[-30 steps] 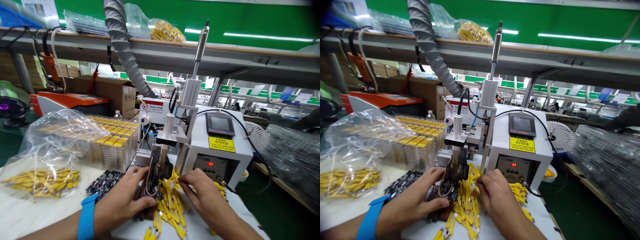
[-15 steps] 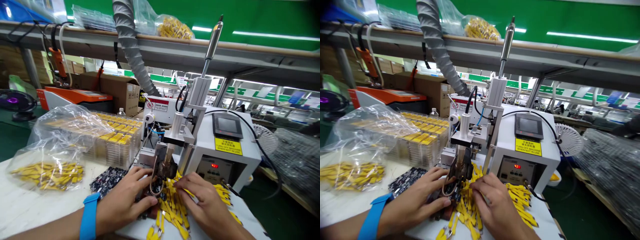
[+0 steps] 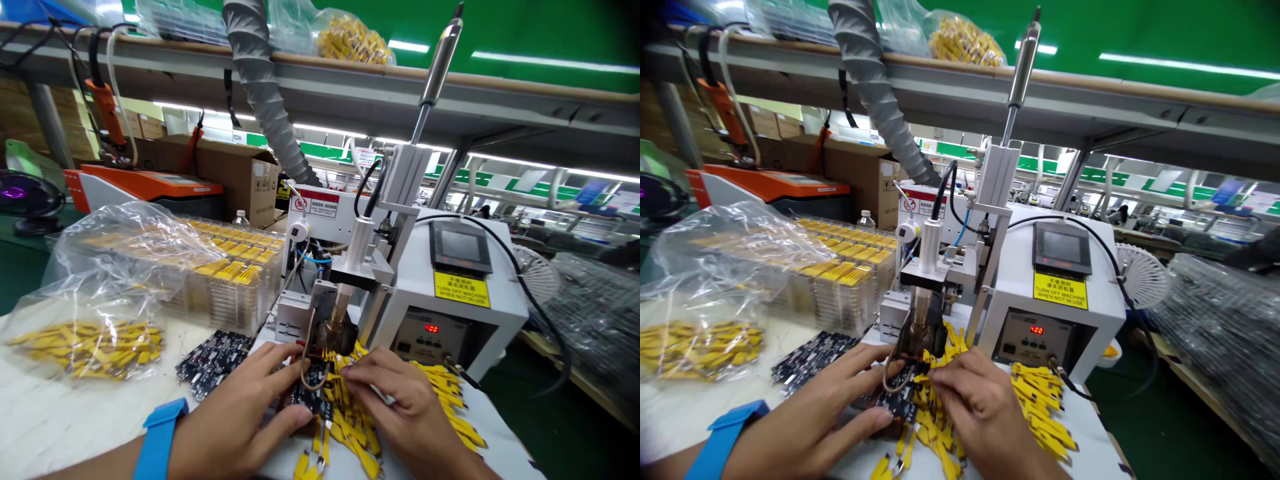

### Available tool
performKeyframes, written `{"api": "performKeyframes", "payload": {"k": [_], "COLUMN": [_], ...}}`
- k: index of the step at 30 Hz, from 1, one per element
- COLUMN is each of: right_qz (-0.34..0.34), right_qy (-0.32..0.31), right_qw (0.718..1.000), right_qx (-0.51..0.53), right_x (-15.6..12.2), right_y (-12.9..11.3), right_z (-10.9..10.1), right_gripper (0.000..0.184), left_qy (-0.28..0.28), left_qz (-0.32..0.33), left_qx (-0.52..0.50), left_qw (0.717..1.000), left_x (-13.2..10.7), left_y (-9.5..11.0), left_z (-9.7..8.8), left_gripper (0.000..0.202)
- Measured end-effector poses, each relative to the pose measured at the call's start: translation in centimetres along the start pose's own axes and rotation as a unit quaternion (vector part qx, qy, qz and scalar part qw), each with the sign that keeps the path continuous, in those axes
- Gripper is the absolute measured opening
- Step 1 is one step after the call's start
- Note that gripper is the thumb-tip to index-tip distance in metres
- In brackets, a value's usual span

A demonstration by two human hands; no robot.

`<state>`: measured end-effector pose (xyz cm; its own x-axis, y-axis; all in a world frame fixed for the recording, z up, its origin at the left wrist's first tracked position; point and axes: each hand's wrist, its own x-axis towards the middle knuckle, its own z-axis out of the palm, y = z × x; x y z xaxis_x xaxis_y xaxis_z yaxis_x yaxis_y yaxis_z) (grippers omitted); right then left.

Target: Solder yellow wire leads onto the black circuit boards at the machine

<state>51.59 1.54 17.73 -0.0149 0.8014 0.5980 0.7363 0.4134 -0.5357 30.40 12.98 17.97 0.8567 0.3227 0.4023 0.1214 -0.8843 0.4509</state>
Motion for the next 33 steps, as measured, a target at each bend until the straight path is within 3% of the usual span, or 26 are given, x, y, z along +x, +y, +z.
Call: {"api": "performKeyframes", "payload": {"k": [13,24,33], "right_qz": [-0.067,-0.042,-0.052], "right_qy": [-0.035,-0.074,-0.070], "right_qw": [0.994,0.992,0.993], "right_qx": [-0.084,-0.089,-0.083], "right_x": [-0.70,-0.39,-0.41], "right_y": [0.71,0.91,0.95], "right_z": [-0.02,-0.08,0.00], "right_gripper": [0.033,0.035,0.036], "left_qy": [-0.004,-0.024,0.003], "left_qz": [0.021,0.034,0.030], "left_qx": [0.053,0.076,0.053], "left_qw": [0.998,0.996,0.998], "left_x": [-0.04,-0.08,0.02], "left_y": [-0.45,-0.01,-0.54], "left_z": [0.10,-0.04,0.28], "left_gripper": [0.036,0.037,0.045]}}
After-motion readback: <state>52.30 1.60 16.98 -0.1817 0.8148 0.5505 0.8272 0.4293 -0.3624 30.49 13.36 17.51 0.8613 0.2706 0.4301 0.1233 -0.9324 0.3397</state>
